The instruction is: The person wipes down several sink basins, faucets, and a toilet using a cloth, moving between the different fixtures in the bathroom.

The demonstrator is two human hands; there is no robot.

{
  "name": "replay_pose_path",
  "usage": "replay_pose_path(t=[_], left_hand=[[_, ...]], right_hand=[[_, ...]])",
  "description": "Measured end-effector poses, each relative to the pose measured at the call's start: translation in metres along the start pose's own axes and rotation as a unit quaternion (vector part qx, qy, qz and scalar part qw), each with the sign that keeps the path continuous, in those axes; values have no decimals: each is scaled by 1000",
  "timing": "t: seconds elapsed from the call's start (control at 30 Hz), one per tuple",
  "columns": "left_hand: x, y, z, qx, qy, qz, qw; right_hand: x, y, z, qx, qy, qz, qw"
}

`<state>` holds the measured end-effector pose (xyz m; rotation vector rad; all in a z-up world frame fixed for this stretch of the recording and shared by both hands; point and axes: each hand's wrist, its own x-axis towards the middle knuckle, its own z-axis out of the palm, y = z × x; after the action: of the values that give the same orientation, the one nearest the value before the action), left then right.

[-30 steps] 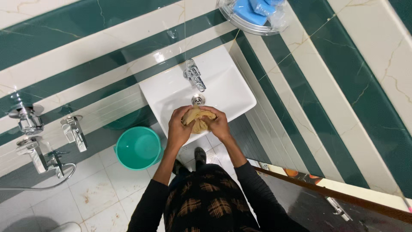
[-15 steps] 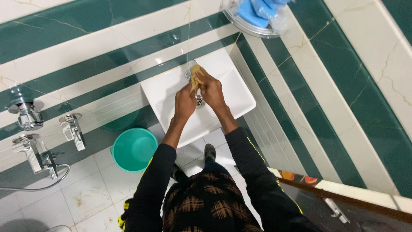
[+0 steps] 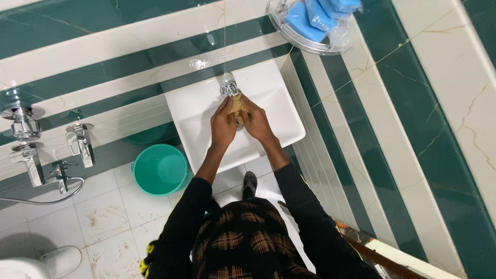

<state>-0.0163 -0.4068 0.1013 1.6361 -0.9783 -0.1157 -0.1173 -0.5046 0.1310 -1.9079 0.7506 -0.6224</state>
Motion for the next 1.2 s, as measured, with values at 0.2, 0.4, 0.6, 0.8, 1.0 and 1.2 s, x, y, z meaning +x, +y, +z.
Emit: replay_pose_path(t=[0.2, 0.4, 0.6, 0.8, 1.0, 1.2], left_hand=[[-26, -12, 0, 14, -9, -88, 996], [11, -32, 26, 16, 159, -76, 984], [-38, 1, 28, 63, 39, -92, 993], [-18, -10, 44, 60, 46, -92, 993], [19, -27, 35, 139, 29, -76, 987], [-59, 4, 14, 136, -61, -7, 989]], right_hand=[[18, 33, -16, 8, -112, -65, 992], [44, -6, -14, -36, -166, -75, 983], [-2, 13, -29, -135, -171, -61, 974], [31, 64, -7, 59, -111, 4, 992], [36, 49, 22, 155, -39, 47, 986], [-41, 54, -5, 112, -32, -40, 992]])
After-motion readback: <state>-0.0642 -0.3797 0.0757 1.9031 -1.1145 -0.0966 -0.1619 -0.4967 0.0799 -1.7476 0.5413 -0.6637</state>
